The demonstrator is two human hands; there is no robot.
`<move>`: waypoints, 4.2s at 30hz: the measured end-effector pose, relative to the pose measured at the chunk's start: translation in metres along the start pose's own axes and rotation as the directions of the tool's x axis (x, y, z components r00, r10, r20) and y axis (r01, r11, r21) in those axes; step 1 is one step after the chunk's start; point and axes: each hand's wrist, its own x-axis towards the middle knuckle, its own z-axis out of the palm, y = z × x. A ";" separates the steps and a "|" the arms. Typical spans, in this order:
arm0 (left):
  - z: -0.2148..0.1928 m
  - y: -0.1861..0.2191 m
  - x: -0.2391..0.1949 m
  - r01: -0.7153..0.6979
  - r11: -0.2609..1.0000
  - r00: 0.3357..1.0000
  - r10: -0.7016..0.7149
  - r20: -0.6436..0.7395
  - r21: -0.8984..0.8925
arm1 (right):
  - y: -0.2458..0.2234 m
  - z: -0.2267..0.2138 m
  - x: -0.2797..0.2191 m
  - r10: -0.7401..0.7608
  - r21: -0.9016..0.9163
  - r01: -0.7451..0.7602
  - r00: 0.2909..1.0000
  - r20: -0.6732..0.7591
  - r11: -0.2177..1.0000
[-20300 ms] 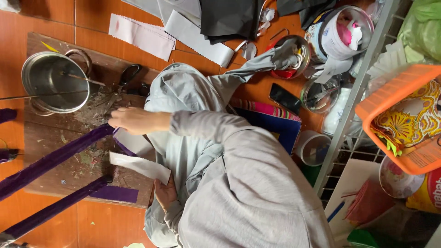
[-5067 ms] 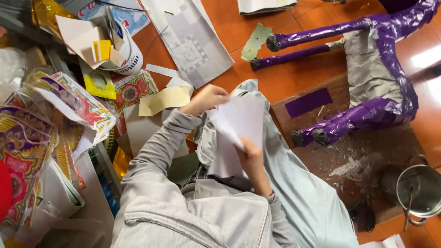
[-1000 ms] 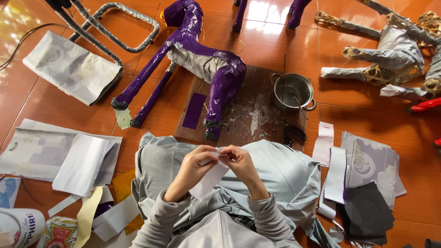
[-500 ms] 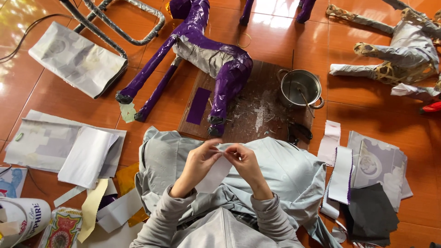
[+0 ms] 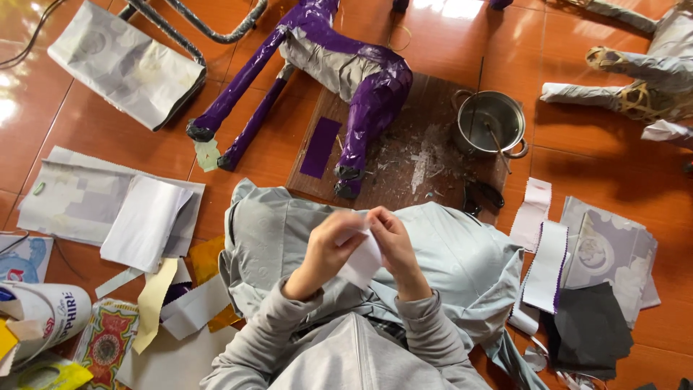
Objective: Assembling and decorating a paper-based animal figure by gluing paper strips and fabric onto a wireframe.
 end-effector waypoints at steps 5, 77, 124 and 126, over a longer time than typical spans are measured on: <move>-0.014 -0.022 0.000 0.645 0.622 0.761 -0.574 0.302 -0.443 | -0.010 -0.003 -0.007 0.020 -0.068 -0.026 0.996 -0.086 0.997; 0.013 -0.113 -0.048 0.567 0.672 0.818 -0.527 0.230 -0.477 | 0.003 0.017 -0.001 0.024 -0.348 -0.125 0.959 -0.281 0.929; -0.061 -0.212 -0.079 0.211 0.338 0.469 -0.858 -0.209 -0.917 | -0.021 0.019 0.178 -0.278 -0.843 0.515 0.796 0.538 -0.159; -0.082 -0.186 -0.066 0.102 0.417 0.495 -0.809 -0.318 -0.903 | -0.037 0.044 0.173 -0.336 -0.825 0.565 0.780 0.528 0.016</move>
